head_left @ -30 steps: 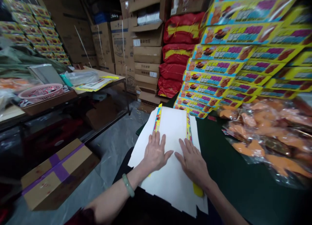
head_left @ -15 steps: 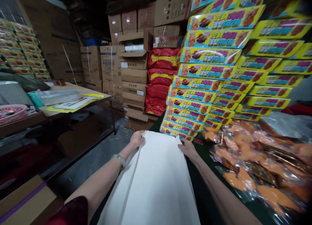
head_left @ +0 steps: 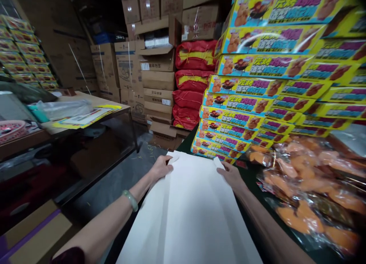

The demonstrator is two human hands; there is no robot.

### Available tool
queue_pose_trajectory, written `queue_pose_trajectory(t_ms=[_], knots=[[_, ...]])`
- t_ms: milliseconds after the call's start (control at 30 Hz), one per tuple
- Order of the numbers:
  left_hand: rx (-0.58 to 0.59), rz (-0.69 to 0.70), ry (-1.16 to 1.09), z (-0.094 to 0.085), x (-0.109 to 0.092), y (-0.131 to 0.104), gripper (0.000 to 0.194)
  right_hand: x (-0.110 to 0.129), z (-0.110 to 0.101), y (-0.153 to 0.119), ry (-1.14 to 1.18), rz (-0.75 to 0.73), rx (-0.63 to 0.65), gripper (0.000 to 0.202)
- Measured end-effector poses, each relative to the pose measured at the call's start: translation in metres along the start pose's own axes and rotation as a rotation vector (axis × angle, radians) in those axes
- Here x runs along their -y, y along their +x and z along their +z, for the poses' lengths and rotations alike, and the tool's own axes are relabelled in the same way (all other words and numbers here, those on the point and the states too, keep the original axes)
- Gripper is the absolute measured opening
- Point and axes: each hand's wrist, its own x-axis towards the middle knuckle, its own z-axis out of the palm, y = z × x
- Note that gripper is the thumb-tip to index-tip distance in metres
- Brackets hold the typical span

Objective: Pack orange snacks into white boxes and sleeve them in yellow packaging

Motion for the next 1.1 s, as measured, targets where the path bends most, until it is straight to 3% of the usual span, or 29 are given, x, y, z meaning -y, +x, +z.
queue_pose_trajectory(t_ms=[200, 300, 433, 533, 800, 1000, 1100], knots=[[-0.028, 0.025, 0.027, 0.0, 0.002, -0.001, 0.027, 0.002, 0.0, -0.012, -0.074, -0.013, 0.01, 0.03], [0.035, 0.013, 0.022, -0.002, -0.002, -0.004, 0.017, 0.007, -0.002, -0.021, -0.086, -0.005, 0.035, 0.027], [0.199, -0.022, -0.056, -0.008, -0.014, -0.011, 0.041, 0.01, -0.011, -0.029, 0.049, 0.124, 0.054, 0.037], [0.238, -0.088, -0.241, -0.006, -0.017, -0.013, 0.056, 0.007, -0.021, -0.029, 0.242, 0.256, 0.046, 0.039], [0.119, -0.071, -0.32, 0.021, -0.013, -0.001, 0.048, 0.003, -0.023, -0.024, 0.23, 0.15, -0.019, 0.039], [-0.061, -0.063, -0.297, 0.004, -0.011, 0.024, 0.029, 0.011, 0.0, -0.006, 0.151, -0.013, 0.011, 0.051], [-0.105, -0.084, -0.283, -0.004, -0.009, 0.025, 0.043, 0.009, 0.008, -0.008, 0.08, -0.088, 0.047, 0.043]])
